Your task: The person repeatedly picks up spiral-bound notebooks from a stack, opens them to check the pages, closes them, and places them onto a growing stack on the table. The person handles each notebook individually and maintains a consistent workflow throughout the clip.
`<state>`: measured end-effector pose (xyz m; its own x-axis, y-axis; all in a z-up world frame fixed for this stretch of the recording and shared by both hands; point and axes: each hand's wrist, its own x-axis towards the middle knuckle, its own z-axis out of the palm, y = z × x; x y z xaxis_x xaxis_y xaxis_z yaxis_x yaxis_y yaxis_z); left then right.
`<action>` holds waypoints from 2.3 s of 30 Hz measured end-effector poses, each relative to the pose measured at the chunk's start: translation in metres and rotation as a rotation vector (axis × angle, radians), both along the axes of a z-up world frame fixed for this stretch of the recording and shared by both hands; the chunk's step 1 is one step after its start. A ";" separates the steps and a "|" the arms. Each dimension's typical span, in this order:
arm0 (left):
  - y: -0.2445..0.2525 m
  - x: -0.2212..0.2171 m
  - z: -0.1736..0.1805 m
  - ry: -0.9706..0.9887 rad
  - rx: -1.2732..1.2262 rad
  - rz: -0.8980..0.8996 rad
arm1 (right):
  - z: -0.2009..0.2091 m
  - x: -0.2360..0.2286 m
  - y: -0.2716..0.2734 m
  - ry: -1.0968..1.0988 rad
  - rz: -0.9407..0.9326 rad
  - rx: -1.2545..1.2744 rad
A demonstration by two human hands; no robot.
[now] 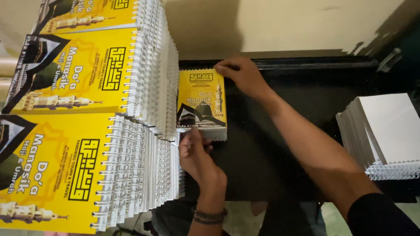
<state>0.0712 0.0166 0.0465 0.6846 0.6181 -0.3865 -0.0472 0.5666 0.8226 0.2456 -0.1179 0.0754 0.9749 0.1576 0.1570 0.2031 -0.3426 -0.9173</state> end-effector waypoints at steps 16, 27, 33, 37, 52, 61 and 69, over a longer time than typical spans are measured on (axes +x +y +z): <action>-0.002 0.001 -0.006 -0.057 0.023 -0.026 | 0.005 -0.009 0.002 0.113 0.023 0.050; -0.008 -0.021 -0.035 -0.025 0.048 -0.053 | -0.019 -0.017 -0.015 0.041 -0.115 0.182; -0.028 -0.053 -0.056 -0.027 0.442 -0.461 | 0.028 -0.157 -0.056 -0.203 -0.148 0.107; -0.031 -0.057 -0.055 -0.158 0.727 -0.624 | 0.053 -0.242 -0.127 -0.391 -0.225 -0.180; -0.036 -0.065 -0.037 -0.190 0.936 -0.725 | -0.002 -0.342 -0.316 -0.398 -0.379 -1.002; -0.036 -0.065 -0.045 -0.192 0.951 -0.704 | 0.051 -0.325 -0.311 -0.425 -0.199 -0.808; -0.036 -0.068 -0.039 -0.229 0.849 -0.709 | 0.158 -0.309 -0.292 -0.484 -0.160 -0.941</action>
